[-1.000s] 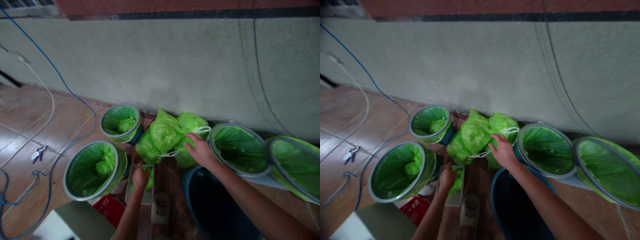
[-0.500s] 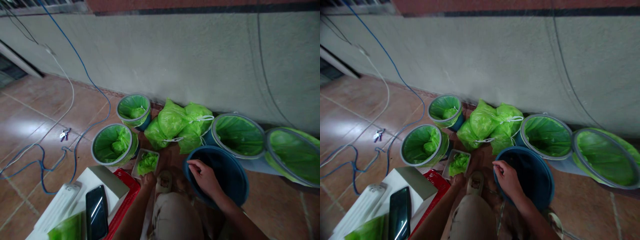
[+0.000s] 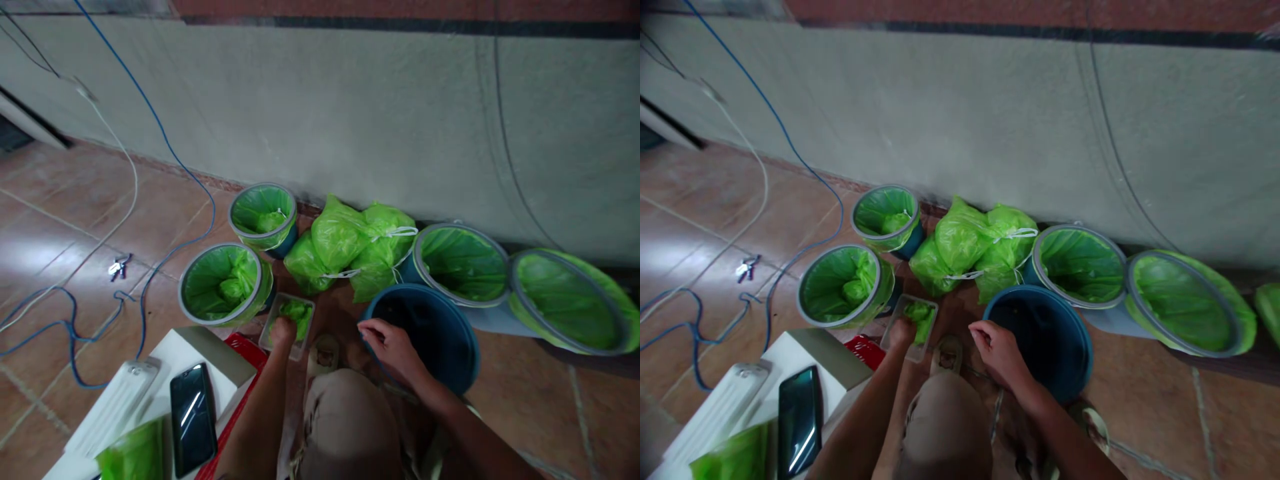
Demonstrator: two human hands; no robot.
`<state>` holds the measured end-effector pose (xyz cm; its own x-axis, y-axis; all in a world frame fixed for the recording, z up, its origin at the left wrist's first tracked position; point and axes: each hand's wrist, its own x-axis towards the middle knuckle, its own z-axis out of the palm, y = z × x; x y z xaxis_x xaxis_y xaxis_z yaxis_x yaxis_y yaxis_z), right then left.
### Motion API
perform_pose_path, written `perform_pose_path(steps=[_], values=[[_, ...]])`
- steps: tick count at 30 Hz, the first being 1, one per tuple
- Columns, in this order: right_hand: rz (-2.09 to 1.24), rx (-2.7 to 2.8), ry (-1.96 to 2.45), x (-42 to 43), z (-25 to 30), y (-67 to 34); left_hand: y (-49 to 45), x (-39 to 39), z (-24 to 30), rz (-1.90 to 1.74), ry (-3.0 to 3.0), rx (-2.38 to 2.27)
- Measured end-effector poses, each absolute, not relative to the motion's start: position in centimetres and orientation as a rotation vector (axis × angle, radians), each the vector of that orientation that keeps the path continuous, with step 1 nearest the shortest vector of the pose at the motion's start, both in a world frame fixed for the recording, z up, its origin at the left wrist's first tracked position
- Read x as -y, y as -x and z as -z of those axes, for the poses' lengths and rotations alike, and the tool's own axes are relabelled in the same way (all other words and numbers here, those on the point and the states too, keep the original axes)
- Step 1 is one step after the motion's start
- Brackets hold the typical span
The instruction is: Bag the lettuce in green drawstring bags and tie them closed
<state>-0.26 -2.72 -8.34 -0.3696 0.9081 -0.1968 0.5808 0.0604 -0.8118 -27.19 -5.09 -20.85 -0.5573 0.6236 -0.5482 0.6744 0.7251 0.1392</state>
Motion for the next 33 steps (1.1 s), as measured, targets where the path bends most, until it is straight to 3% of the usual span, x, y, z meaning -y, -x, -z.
perform_pose_path(steps=[8, 12, 21, 29, 33], values=[[-1.281, 2.355, 1.272, 0.7, 12.5, 10.0, 28.6, 7.8, 17.2, -0.696, -1.03, -2.446], [-1.267, 2.424, 1.335, 0.6, 15.6, 13.7, 29.2, 8.2, 17.4, -0.752, -0.957, -2.391], [-1.5, 1.035, 1.538, -2.3, 17.1, 11.2, 28.5, 7.8, 20.2, -0.296, -0.721, -2.637], [-1.641, 0.558, 1.42, -2.9, 14.6, 9.6, 27.5, 7.1, 20.2, -0.429, -0.314, -2.673], [-1.728, 0.376, 1.285, -4.3, 13.5, 9.0, 25.2, 7.8, 19.0, -0.643, -0.725, -2.697]])
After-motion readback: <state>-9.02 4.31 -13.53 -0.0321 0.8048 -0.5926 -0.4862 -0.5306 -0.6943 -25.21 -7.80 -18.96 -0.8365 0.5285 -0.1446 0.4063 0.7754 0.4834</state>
